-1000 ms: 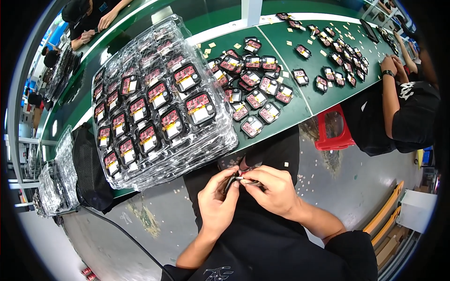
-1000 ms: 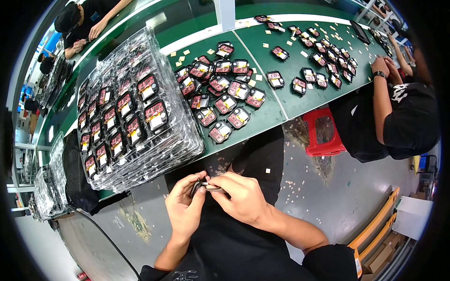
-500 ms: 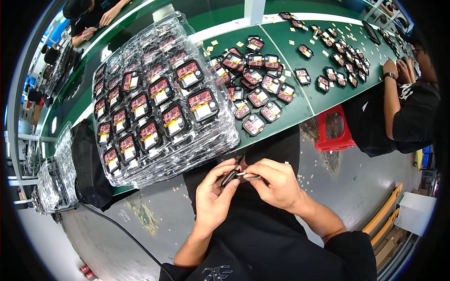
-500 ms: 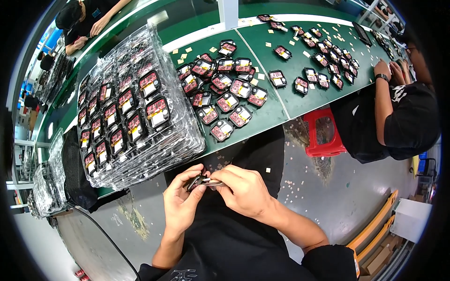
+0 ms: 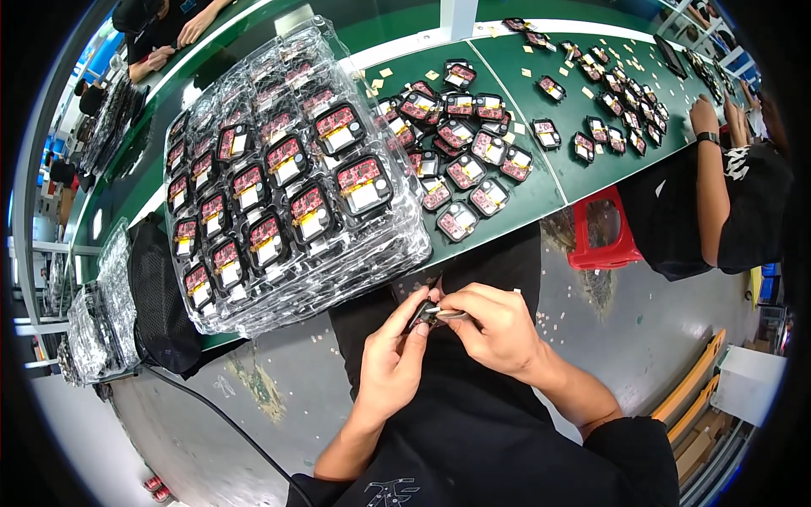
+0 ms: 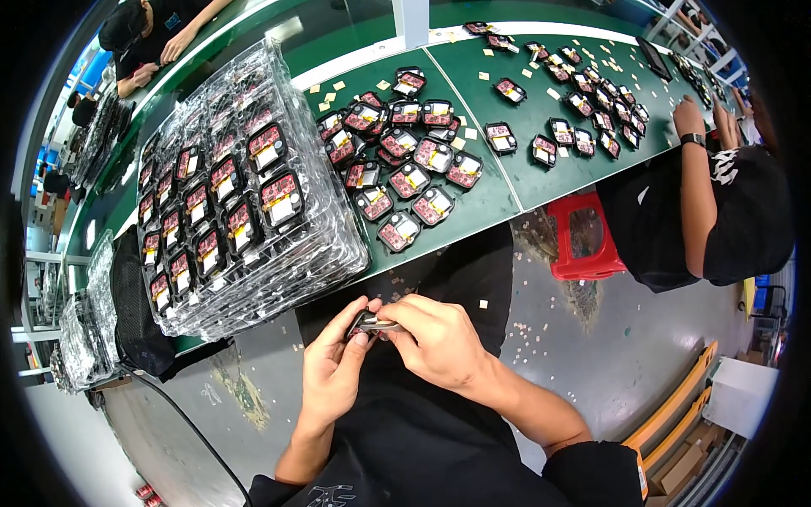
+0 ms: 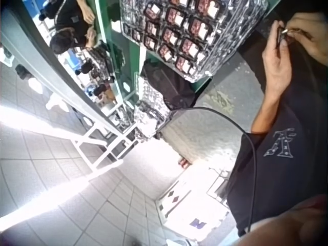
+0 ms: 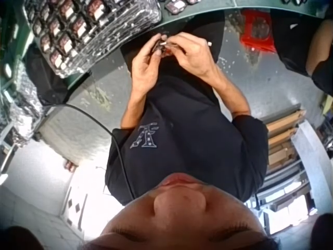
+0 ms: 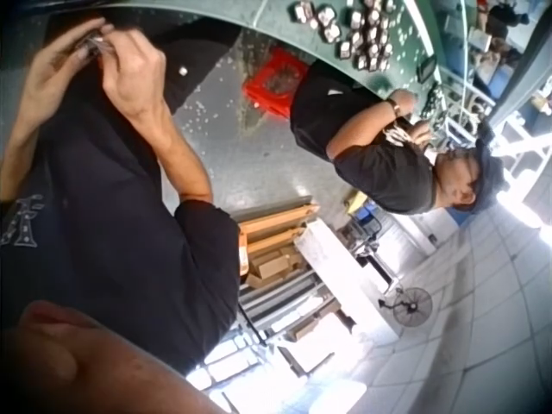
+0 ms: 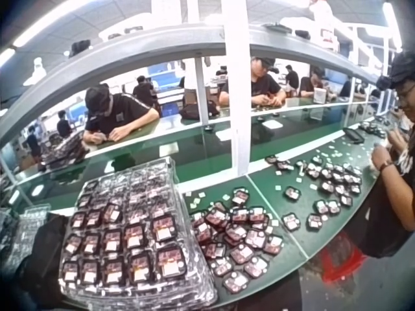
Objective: Assembling and inspecting small electronic components on a production line.
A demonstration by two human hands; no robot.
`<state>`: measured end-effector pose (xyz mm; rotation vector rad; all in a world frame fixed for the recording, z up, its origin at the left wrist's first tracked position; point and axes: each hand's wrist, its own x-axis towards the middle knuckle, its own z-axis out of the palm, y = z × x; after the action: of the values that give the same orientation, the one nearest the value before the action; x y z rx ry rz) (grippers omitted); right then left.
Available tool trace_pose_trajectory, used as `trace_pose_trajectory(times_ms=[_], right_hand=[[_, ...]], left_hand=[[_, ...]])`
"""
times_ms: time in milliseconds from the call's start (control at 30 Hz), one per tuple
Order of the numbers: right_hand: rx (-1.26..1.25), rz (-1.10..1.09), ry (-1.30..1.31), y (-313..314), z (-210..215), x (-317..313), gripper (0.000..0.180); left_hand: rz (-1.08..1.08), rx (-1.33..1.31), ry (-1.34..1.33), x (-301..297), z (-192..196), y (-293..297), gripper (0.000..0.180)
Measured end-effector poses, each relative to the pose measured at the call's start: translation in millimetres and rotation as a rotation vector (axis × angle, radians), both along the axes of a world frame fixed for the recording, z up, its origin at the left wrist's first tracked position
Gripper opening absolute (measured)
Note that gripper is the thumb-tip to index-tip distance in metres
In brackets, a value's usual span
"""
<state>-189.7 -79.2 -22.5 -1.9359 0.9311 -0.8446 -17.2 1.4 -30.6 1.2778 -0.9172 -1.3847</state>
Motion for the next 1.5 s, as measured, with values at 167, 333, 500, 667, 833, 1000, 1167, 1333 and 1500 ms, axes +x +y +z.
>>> trace_pose_trajectory(times_ms=[167, 333, 500, 667, 833, 1000, 1167, 1333, 1500], right_hand=[[-0.022, 0.013, 0.008, 5, -3, 2, 0.021], [-0.002, 0.044, 0.065, 0, 0, 1, 0.021], [-0.074, 0.033, 0.154, 1, 0, 4, 0.02], [-0.023, -0.019, 0.136, -1, 5, 6, 0.016], [0.122, -0.067, 0.166, 0, 9, 5, 0.023], [0.191, -0.031, -0.006, -1, 4, 3, 0.032], [0.378, 0.02, -0.03, -7, 9, -5, 0.03], [0.48, 0.083, 0.007, -11, 12, -10, 0.024], [0.386, 0.085, -0.062, -3, 11, -8, 0.022]], left_hand=[[-0.016, -0.047, -0.025, -1, -2, -2, 0.045], [0.02, -0.046, -0.035, -4, -1, -3, 0.046], [0.036, -0.054, -0.098, -1, -3, -2, 0.047], [0.027, -0.07, -0.147, 0, -1, -5, 0.047], [-0.025, -0.092, -0.208, 1, 1, -4, 0.047], [-0.078, -0.222, -0.417, -2, 6, -5, 0.045], [0.018, -0.191, -0.361, -20, 12, -1, 0.06], [-0.055, -0.282, -0.477, -18, 14, -1, 0.071], [-0.033, -0.353, -0.518, -17, 16, 1, 0.072]])
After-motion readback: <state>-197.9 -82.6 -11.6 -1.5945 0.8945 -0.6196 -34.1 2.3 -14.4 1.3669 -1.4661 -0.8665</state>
